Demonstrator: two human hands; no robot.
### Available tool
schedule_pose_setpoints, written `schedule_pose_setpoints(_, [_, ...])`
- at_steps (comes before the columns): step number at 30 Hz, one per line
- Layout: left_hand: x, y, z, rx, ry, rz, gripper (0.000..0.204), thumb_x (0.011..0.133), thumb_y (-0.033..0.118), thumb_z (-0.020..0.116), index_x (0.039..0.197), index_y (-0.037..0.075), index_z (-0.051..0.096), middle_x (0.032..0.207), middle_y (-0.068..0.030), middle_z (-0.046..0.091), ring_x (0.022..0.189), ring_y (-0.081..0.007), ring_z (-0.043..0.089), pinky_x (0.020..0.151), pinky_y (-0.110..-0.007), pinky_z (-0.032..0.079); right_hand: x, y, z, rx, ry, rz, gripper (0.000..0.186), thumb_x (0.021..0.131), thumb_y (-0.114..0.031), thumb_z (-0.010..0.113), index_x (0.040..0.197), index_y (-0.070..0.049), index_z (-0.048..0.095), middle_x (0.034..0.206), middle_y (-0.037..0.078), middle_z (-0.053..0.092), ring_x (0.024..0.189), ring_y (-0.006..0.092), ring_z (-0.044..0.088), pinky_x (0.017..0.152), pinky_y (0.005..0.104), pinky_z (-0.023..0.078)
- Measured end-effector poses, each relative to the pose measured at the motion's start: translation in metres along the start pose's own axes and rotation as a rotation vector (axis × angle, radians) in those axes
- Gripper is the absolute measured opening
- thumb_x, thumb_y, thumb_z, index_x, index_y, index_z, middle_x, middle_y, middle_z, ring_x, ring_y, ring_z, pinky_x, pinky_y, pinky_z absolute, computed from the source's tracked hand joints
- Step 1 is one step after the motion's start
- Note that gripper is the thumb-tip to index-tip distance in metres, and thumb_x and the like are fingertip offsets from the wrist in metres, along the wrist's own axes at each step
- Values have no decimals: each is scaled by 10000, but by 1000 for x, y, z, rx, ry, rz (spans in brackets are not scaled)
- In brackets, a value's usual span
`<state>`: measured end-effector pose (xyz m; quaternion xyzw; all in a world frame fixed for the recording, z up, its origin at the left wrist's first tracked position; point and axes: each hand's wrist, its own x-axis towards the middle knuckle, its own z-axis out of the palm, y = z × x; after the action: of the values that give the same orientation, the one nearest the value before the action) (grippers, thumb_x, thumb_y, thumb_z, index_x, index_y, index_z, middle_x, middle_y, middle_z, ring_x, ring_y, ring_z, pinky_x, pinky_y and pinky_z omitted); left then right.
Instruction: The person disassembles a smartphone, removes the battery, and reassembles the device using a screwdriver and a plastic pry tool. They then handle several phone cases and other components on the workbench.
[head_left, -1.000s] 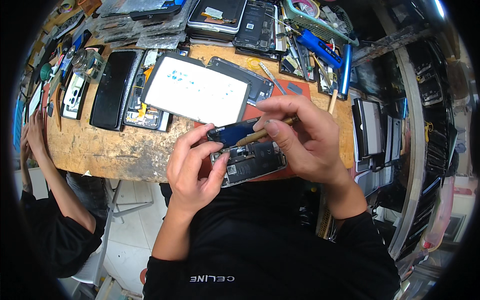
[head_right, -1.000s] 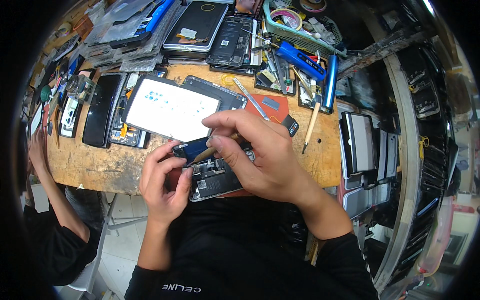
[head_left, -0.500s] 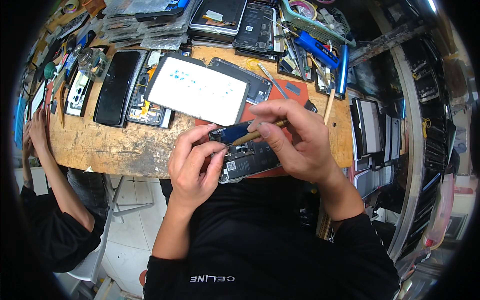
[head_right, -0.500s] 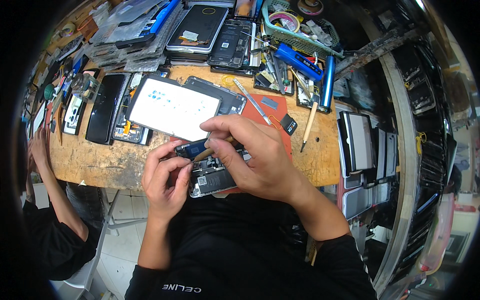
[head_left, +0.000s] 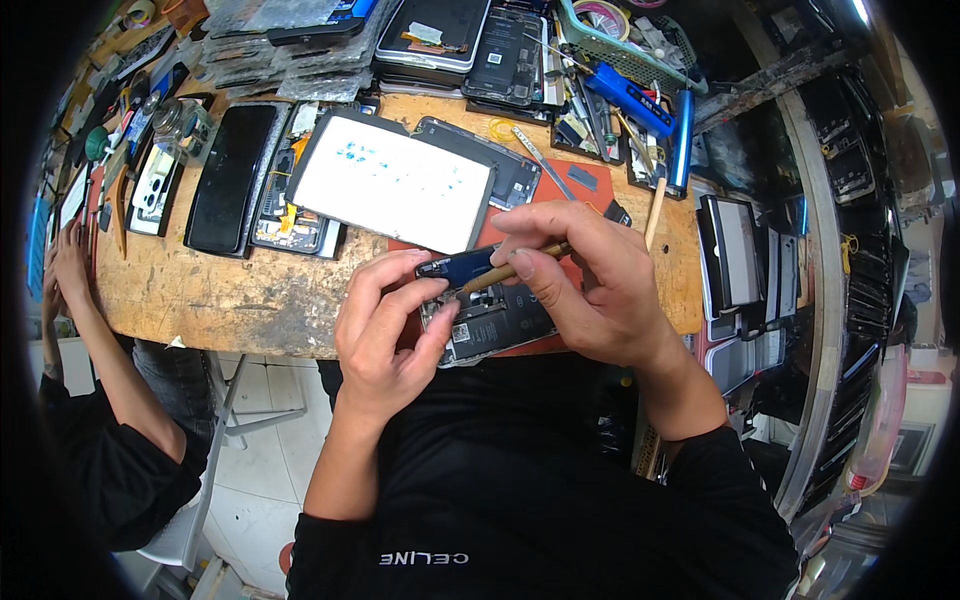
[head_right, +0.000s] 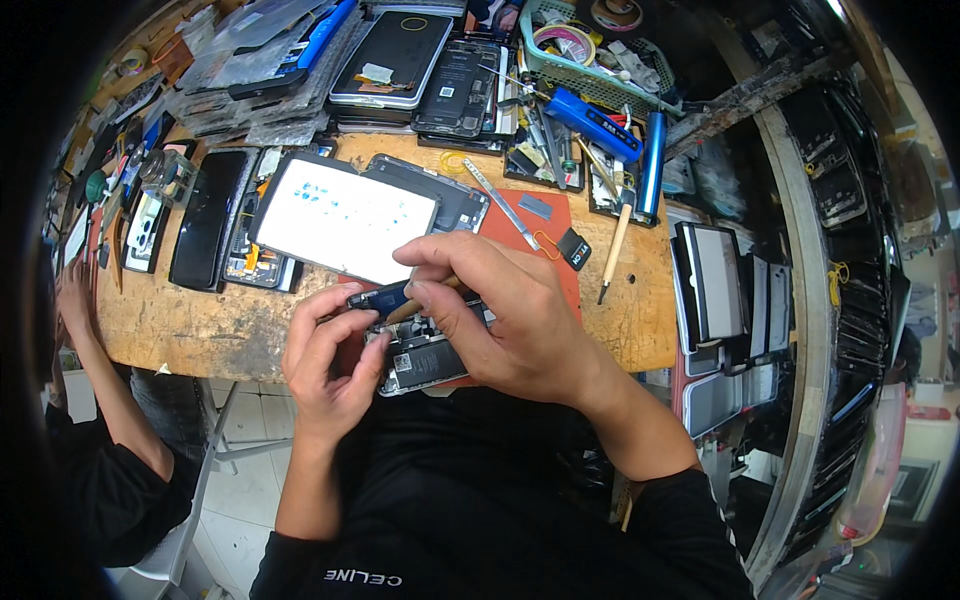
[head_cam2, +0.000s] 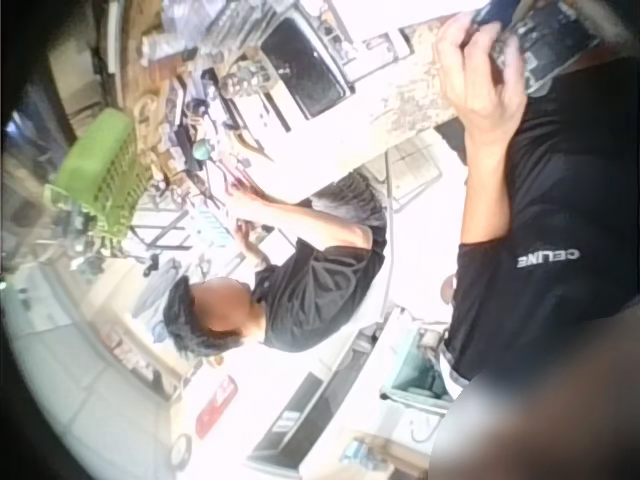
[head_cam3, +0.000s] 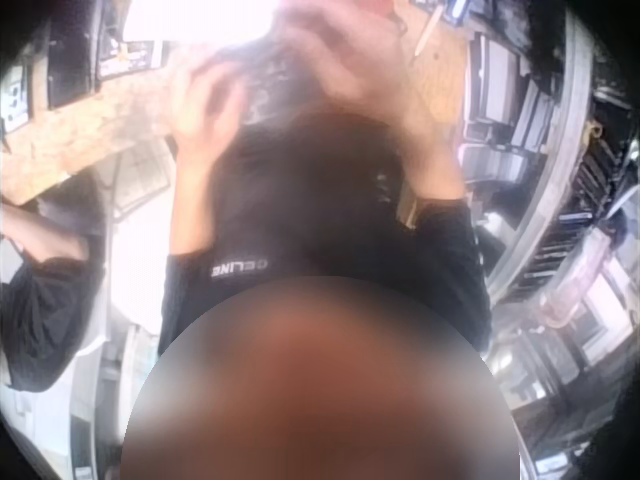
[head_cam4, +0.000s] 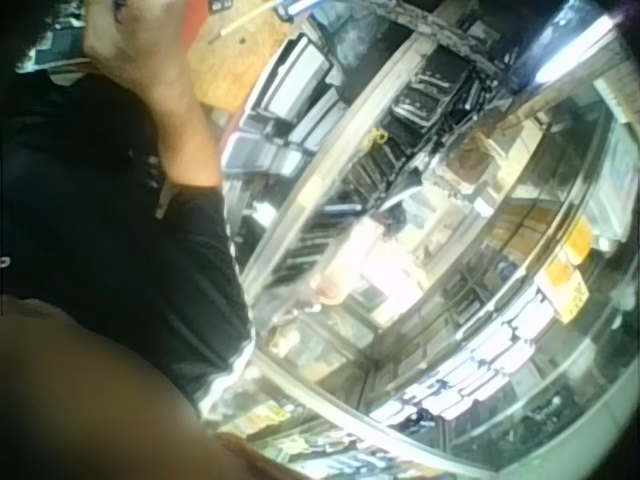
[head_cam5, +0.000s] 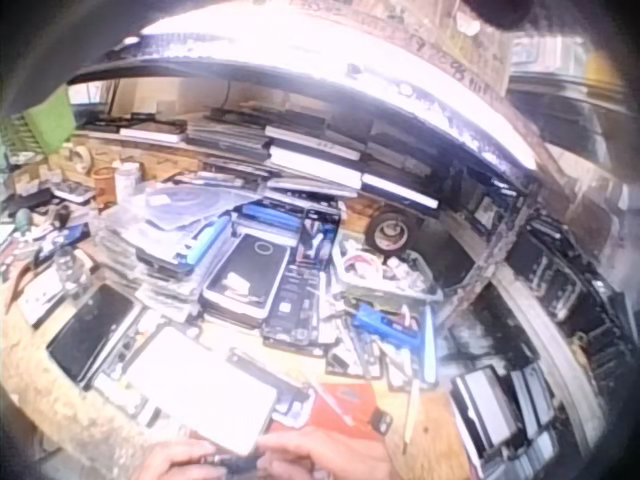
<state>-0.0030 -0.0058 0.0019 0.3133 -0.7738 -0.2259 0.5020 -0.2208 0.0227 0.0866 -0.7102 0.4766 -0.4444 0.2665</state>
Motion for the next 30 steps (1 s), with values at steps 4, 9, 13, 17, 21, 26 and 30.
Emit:
schedule_pose_setpoints(4, [-3,2,-1,-66,-9,-37,413,738,40,805,1123,-10,664,1227,-238,686,1076,-390,702,928,-446,568,0,-5,-6,-106,-9,-41,249,990,20,674,1236,62,676,984,131,748,916,210,771,780,320,622])
schedule_pose_setpoints(9, [-10,-1,0,-136,-9,-103,425,755,5,662,1174,-36,597,1229,-291,677,1088,-415,696,972,-470,555,-9,-10,-16,-313,-100,-112,266,919,57,696,1184,27,691,917,138,717,815,281,740,708,361,574])
schedule_pose_setpoints(13, [-11,-2,-1,-109,-17,-79,415,770,6,654,1178,-43,597,1220,-296,674,1086,-416,692,969,-469,555,-16,-8,-18,-375,-154,-111,287,907,56,698,1189,13,680,915,140,704,801,319,715,707,398,558])
schedule_pose_setpoints(17, [-10,-1,-1,-98,-21,-77,417,775,3,653,1186,-41,599,1219,-293,671,1074,-412,690,958,-466,557,-19,-3,-17,-349,-139,-127,300,912,58,691,1208,13,670,939,147,707,815,327,718,720,406,565])
schedule_pose_setpoints(21, [-10,-1,-1,-83,-27,-69,420,776,5,654,1190,-39,602,1216,-289,670,1068,-409,688,948,-464,558,-18,-1,-16,-342,-167,-133,315,903,56,696,1214,14,663,957,158,701,834,346,714,735,421,573])
schedule_pose_setpoints(26, [-9,-1,0,-64,-27,-62,417,768,3,654,1181,-37,610,1196,-281,669,1057,-409,684,937,-464,556,-17,-4,-22,-324,-352,-122,436,810,43,700,1234,9,605,1012,172,670,944,387,688,838,465,553])
schedule_pose_setpoints(30, [-8,1,-2,-40,-34,-34,411,763,2,654,1171,-35,618,1183,-276,667,1045,-409,682,930,-461,556,-15,-10,-24,-379,-385,-91,445,799,15,710,1228,-18,594,1011,140,639,959,347,663,850,458,525])
